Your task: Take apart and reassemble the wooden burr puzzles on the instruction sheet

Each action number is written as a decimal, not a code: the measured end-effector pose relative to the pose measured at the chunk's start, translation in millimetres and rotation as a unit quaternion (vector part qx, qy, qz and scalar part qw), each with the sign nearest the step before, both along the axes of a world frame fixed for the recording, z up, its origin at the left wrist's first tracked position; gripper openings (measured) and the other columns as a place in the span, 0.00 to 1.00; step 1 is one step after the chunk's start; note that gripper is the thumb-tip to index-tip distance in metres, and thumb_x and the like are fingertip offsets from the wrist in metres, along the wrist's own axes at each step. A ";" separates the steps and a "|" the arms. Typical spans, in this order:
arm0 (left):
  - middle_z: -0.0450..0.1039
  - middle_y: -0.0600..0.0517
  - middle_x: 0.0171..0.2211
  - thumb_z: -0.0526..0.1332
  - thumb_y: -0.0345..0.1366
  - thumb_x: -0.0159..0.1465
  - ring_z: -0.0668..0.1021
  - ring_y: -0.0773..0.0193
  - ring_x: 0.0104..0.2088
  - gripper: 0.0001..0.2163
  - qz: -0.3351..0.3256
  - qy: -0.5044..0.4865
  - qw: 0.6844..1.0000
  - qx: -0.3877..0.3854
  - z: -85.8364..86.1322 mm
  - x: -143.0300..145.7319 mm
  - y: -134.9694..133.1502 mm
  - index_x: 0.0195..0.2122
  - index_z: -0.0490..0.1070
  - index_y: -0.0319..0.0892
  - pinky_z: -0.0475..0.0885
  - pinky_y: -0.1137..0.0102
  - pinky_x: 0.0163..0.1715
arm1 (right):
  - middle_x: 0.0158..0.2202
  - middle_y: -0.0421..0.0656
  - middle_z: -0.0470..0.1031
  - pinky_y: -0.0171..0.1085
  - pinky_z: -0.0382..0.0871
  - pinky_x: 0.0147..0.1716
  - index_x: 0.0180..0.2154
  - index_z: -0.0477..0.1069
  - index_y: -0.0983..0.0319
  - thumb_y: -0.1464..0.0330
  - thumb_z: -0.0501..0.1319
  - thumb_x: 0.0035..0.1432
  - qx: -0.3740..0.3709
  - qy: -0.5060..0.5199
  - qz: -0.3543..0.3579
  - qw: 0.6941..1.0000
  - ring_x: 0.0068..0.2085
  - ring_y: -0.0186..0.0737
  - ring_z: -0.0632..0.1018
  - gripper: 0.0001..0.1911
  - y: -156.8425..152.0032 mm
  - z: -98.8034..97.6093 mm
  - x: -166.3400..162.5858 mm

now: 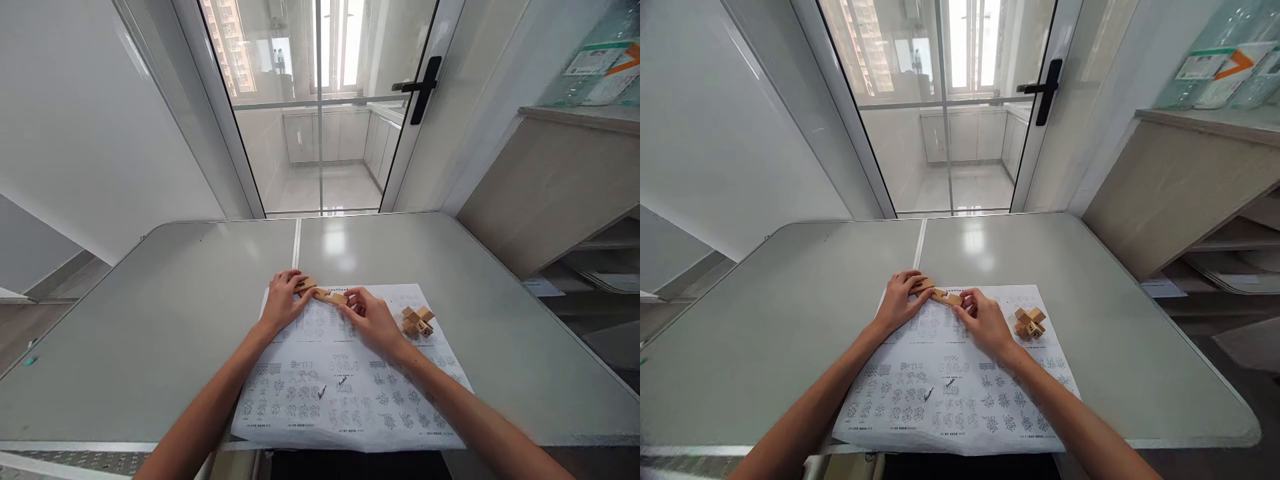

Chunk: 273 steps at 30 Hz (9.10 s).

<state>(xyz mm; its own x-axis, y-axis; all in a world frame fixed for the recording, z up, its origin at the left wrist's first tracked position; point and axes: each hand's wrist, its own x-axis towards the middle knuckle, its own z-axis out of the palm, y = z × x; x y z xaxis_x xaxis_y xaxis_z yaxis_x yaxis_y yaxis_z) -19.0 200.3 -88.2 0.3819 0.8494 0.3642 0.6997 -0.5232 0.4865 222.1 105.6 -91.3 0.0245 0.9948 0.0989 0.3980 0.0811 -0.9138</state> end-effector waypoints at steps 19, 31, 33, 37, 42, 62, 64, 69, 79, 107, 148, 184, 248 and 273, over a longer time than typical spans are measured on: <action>0.73 0.43 0.61 0.65 0.42 0.66 0.74 0.44 0.62 0.22 -0.139 0.042 0.989 -0.031 26.9 -28.2 4.7 0.61 0.72 0.48 0.64 0.47 0.66 | 0.35 0.42 0.83 0.43 0.71 0.35 0.47 0.74 0.56 0.57 0.66 0.65 0.005 -0.041 -0.011 0.999 0.31 0.45 0.80 0.13 -1.7 -6.6 -8.0; 0.70 0.43 0.63 0.65 0.34 0.60 0.74 0.44 0.63 0.33 -0.157 0.077 0.985 0.000 30.5 -27.0 0.3 0.68 0.63 0.49 0.64 0.49 0.66 | 0.28 0.35 0.73 0.39 0.69 0.35 0.54 0.75 0.54 0.67 0.64 0.63 0.049 -0.099 0.142 0.984 0.28 0.38 0.73 0.17 -10.2 -0.5 -14.1; 0.70 0.43 0.63 0.66 0.34 0.61 0.74 0.44 0.63 0.33 -0.156 0.073 0.985 -0.001 31.0 -27.1 0.2 0.68 0.63 0.50 0.64 0.49 0.66 | 0.28 0.34 0.73 0.38 0.70 0.35 0.56 0.75 0.53 0.68 0.64 0.63 0.057 -0.105 0.172 0.978 0.27 0.37 0.74 0.19 -10.1 -0.9 -13.8; 0.71 0.43 0.63 0.67 0.38 0.63 0.74 0.44 0.62 0.30 -0.153 0.074 0.985 0.004 29.4 -24.6 -0.5 0.66 0.65 0.50 0.65 0.49 0.65 | 0.30 0.37 0.76 0.38 0.70 0.33 0.49 0.77 0.54 0.67 0.62 0.66 0.066 -0.093 0.174 0.978 0.28 0.37 0.75 0.11 -9.9 -0.6 -13.3; 0.72 0.43 0.62 0.68 0.49 0.65 0.74 0.44 0.61 0.25 -0.156 0.079 0.985 0.005 23.6 -20.1 -2.0 0.61 0.72 0.51 0.65 0.49 0.64 | 0.40 0.43 0.82 0.41 0.72 0.34 0.46 0.75 0.54 0.66 0.56 0.72 0.109 -0.131 0.144 0.975 0.31 0.41 0.79 0.09 -13.7 6.5 -6.0; 0.75 0.45 0.60 0.65 0.46 0.71 0.73 0.47 0.62 0.13 -0.134 0.067 0.987 0.062 18.9 -11.0 -7.7 0.53 0.76 0.48 0.67 0.49 0.62 | 0.53 0.47 0.81 0.44 0.77 0.28 0.58 0.71 0.53 0.51 0.57 0.71 0.013 -0.389 -0.015 0.921 0.33 0.47 0.84 0.21 -74.8 22.0 117.5; 0.76 0.46 0.58 0.65 0.44 0.72 0.74 0.49 0.61 0.11 -0.143 0.039 0.987 0.059 23.4 -6.3 -13.8 0.52 0.76 0.48 0.67 0.50 0.62 | 0.52 0.46 0.81 0.43 0.78 0.31 0.58 0.71 0.53 0.52 0.59 0.71 0.035 -0.353 -0.008 0.935 0.36 0.46 0.84 0.20 -68.5 33.1 104.2; 0.78 0.46 0.54 0.61 0.50 0.74 0.80 0.55 0.52 0.16 -0.177 -0.117 0.971 -0.111 29.6 7.6 -29.7 0.56 0.74 0.48 0.75 0.59 0.53 | 0.53 0.47 0.80 0.48 0.81 0.46 0.63 0.65 0.53 0.57 0.64 0.70 0.126 -0.235 0.055 0.962 0.48 0.51 0.84 0.25 -37.3 52.3 60.2; 0.79 0.41 0.54 0.64 0.63 0.65 0.82 0.51 0.48 0.32 -0.235 -0.326 0.839 -0.367 25.6 8.3 -31.8 0.59 0.76 0.43 0.76 0.60 0.51 | 0.58 0.47 0.77 0.55 0.77 0.56 0.66 0.63 0.50 0.64 0.68 0.68 0.246 -0.133 0.174 0.944 0.58 0.54 0.78 0.29 13.2 59.8 -12.3; 0.81 0.46 0.54 0.75 0.44 0.57 0.80 0.50 0.54 0.29 -0.131 -0.250 0.924 -0.260 24.1 13.8 -34.9 0.60 0.75 0.47 0.74 0.58 0.57 | 0.29 0.39 0.77 0.35 0.69 0.31 0.46 0.74 0.62 0.50 0.73 0.60 -0.177 0.352 0.314 0.864 0.28 0.34 0.75 0.24 39.1 1.9 1.6; 0.80 0.48 0.47 0.77 0.45 0.56 0.80 0.55 0.45 0.26 -0.051 -0.216 0.970 -0.095 29.5 25.3 -49.8 0.52 0.72 0.47 0.75 0.60 0.48 | 0.60 0.50 0.77 0.51 0.74 0.59 0.61 0.68 0.54 0.59 0.71 0.60 -0.045 0.322 0.174 0.929 0.57 0.49 0.81 0.30 28.3 7.6 -7.3; 0.79 0.50 0.44 0.79 0.38 0.54 0.78 0.55 0.44 0.26 -0.149 -0.191 0.970 -0.004 33.2 26.7 -50.7 0.53 0.74 0.49 0.77 0.64 0.39 | 0.47 0.48 0.84 0.45 0.77 0.46 0.52 0.72 0.58 0.49 0.68 0.65 -0.088 0.327 0.234 0.911 0.48 0.49 0.84 0.24 24.4 16.4 -6.6; 0.79 0.50 0.42 0.79 0.42 0.54 0.79 0.56 0.42 0.25 -0.105 -0.176 0.979 0.020 27.6 24.3 -48.5 0.50 0.73 0.48 0.77 0.63 0.40 | 0.46 0.46 0.83 0.44 0.79 0.45 0.49 0.78 0.57 0.45 0.63 0.67 -0.068 0.338 0.193 0.918 0.46 0.48 0.85 0.24 22.5 13.6 -17.2; 0.79 0.49 0.45 0.78 0.42 0.55 0.79 0.53 0.43 0.25 -0.075 -0.163 0.980 0.081 21.9 28.9 -49.6 0.51 0.72 0.49 0.77 0.58 0.42 | 0.41 0.46 0.82 0.41 0.75 0.42 0.48 0.76 0.59 0.49 0.68 0.65 -0.075 0.337 0.195 0.918 0.40 0.43 0.81 0.22 18.3 17.7 -21.7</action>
